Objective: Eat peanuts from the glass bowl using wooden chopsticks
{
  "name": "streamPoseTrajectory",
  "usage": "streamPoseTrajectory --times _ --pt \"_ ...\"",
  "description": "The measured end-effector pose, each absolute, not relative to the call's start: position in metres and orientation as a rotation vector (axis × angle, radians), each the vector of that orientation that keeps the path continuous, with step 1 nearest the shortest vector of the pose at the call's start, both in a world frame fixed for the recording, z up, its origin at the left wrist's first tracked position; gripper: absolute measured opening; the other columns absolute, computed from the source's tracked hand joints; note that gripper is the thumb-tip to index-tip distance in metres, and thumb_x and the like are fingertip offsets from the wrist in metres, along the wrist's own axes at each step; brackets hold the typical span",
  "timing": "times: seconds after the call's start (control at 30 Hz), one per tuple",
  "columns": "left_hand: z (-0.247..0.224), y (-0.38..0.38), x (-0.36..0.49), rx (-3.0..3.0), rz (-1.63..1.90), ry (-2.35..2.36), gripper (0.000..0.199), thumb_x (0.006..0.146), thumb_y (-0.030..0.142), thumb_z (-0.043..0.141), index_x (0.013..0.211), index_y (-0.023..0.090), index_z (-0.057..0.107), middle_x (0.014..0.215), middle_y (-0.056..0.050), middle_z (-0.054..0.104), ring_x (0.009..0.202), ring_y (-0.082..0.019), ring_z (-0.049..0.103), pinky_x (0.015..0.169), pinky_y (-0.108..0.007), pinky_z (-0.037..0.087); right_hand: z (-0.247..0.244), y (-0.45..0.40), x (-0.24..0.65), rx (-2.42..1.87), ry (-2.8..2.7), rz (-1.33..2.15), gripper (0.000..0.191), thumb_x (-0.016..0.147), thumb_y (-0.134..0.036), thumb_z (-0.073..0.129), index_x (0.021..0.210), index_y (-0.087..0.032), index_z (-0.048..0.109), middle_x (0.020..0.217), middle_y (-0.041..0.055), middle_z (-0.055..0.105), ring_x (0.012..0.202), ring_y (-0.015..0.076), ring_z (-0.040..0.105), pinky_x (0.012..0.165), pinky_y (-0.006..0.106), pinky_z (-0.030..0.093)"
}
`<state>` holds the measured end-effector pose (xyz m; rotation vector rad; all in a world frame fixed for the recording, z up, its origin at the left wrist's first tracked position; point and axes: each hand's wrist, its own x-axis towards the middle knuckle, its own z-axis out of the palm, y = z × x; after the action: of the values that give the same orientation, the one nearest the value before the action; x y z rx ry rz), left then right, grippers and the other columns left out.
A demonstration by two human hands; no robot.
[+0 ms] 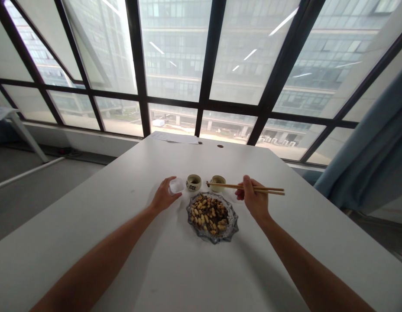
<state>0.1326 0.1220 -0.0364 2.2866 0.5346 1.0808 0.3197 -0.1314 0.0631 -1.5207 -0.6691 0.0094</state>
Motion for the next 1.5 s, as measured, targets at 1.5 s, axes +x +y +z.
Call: streamPoseTrajectory --times 1.5 --pt "-0.035 0.127 0.128 2.156 1.027 0.752 0.072 0.068 0.046 0.076 0.128 0.020 0.046 0.118 -0.011 0.064 0.100 -0.025 0.065 0.090 -0.043 0.052 -0.007 -0.183 0.293 -1.333 -0.442 0.110 0.055 0.078 -0.070 0.062 0.071 -0.016 0.062 0.051 0.0021 0.062 0.040 0.0127 0.055 0.039 0.024 0.045"
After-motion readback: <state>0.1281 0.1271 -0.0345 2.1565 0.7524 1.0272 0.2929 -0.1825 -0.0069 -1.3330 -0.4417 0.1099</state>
